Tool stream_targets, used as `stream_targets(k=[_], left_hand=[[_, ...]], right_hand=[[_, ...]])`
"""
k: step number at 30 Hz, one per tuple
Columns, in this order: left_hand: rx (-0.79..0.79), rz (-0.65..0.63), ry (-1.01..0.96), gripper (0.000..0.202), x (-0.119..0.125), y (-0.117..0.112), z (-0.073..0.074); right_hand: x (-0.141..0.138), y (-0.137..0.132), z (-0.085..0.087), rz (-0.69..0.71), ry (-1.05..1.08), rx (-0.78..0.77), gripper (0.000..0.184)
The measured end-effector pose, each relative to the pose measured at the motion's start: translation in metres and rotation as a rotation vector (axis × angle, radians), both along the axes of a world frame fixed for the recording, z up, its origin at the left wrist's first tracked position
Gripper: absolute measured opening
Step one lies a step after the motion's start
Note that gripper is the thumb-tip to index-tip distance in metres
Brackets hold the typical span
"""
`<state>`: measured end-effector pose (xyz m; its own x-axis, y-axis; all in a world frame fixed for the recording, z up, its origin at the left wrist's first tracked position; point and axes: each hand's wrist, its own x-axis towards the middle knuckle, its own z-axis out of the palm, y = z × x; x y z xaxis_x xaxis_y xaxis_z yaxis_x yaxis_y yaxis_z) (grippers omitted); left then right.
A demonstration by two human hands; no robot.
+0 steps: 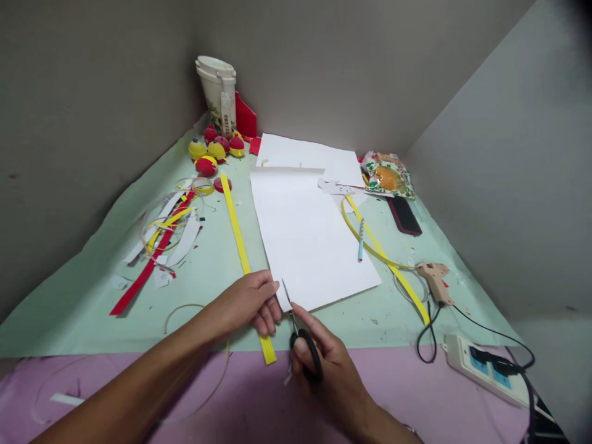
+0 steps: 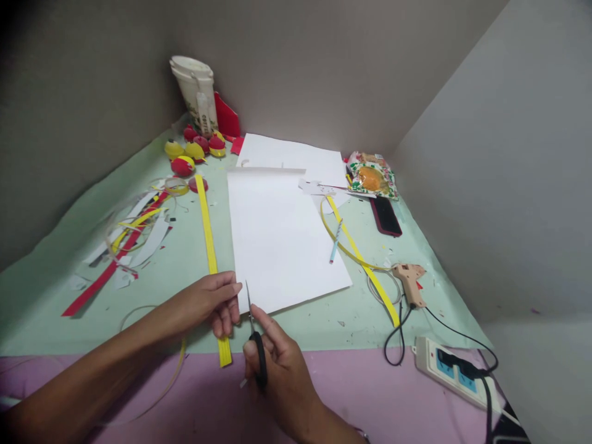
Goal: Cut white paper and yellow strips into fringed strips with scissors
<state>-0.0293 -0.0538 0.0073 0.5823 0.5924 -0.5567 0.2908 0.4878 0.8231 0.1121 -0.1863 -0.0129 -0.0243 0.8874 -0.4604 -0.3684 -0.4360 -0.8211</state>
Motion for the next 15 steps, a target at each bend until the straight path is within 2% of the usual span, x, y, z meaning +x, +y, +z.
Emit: stream_targets(k=[11, 15], left_hand=[[-0.002, -0.008, -0.017, 0.028, -0.0017, -0.0002, -0.0020], [-0.008, 0.045, -0.033, 0.033, -0.0023, -0.0002, -0.0007]], right_hand=[[-0.0003, -0.0009, -0.0011, -0.015, 0.006, -0.013, 0.083], [0.0003, -0.0009, 0.0006, -0.013, 0.002, -0.010, 0.087]])
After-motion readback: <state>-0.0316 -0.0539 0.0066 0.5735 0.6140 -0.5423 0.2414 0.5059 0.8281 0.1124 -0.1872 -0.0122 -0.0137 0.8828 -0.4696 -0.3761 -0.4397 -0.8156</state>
